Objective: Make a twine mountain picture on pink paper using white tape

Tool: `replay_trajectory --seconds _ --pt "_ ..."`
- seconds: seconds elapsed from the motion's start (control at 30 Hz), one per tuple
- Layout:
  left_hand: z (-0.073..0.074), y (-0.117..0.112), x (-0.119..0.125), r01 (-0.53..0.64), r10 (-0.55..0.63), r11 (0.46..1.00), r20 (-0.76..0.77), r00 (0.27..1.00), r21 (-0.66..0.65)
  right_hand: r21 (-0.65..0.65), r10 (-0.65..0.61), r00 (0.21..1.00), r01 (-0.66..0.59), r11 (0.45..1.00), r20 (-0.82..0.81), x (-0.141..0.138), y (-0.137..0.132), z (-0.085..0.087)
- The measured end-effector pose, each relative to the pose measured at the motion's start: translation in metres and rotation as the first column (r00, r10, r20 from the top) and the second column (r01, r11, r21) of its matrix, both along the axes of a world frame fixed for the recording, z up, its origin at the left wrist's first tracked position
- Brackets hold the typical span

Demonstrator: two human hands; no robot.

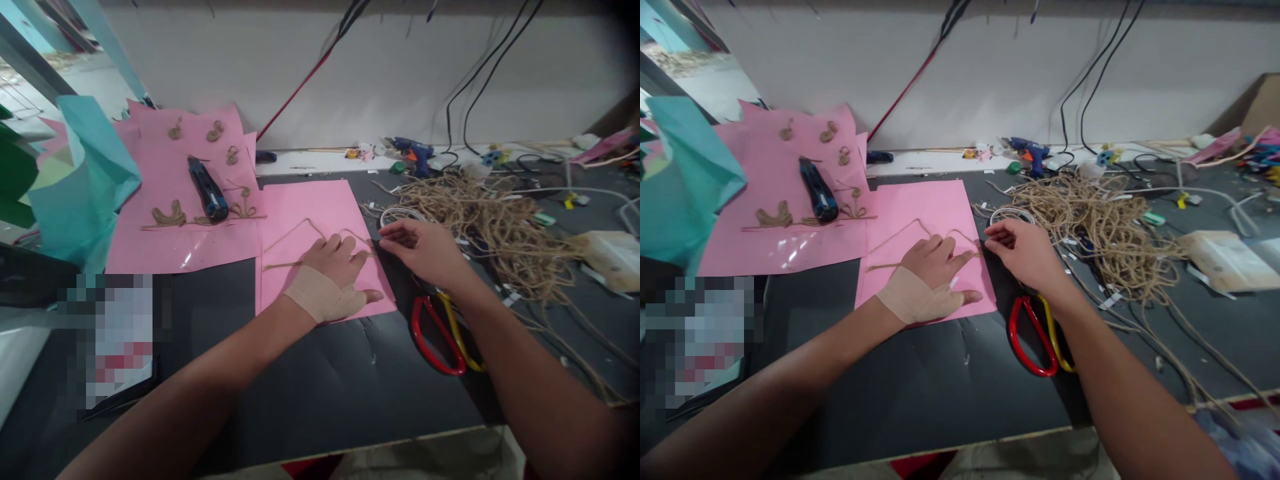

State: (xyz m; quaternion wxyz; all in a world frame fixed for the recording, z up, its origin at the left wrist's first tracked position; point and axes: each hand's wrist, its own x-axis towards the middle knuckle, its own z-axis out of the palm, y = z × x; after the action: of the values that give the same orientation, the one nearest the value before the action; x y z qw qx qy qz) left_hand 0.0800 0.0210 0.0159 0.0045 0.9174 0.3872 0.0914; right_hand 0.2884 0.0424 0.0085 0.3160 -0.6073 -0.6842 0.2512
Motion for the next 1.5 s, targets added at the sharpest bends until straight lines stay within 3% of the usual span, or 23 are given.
replay_trajectory --seconds 0.43,0.67,0.9,1.03,1.2,1.33,1.5 --pt "0.003 -0.001 0.002 0.007 -0.007 1.000 -0.041 0.999 0.000 0.039 0.002 0.995 -0.006 0.999 0.104 -0.005 0.001 -0.007" --pt "0.005 -0.003 0.003 -0.002 0.002 1.000 -0.058 0.998 -0.005 0.033 -0.062 0.994 0.059 0.998 0.095 -0.011 -0.002 -0.005" --pt "0.006 -0.018 0.009 -0.058 0.058 0.998 -0.101 0.993 0.005 0.060 0.017 0.990 -0.026 0.998 0.139 -0.016 -0.003 -0.003" --pt "0.003 -0.027 0.010 -0.074 0.083 0.993 -0.101 0.991 0.090 0.096 0.080 0.982 -0.098 0.991 0.173 -0.018 -0.005 0.000" --pt "0.004 -0.036 0.011 -0.104 0.114 0.989 -0.101 0.988 0.105 0.128 0.070 0.982 -0.093 0.987 0.174 -0.021 -0.006 -0.001" --pt "0.009 -0.044 -0.001 -0.210 0.211 0.977 -0.104 0.972 0.026 0.129 0.087 0.983 -0.109 0.986 0.164 -0.020 -0.006 -0.001" --pt "0.012 -0.048 -0.038 -0.259 0.259 0.966 -0.028 0.966 0.008 0.117 0.186 0.966 -0.209 0.971 0.180 -0.018 -0.008 0.005"
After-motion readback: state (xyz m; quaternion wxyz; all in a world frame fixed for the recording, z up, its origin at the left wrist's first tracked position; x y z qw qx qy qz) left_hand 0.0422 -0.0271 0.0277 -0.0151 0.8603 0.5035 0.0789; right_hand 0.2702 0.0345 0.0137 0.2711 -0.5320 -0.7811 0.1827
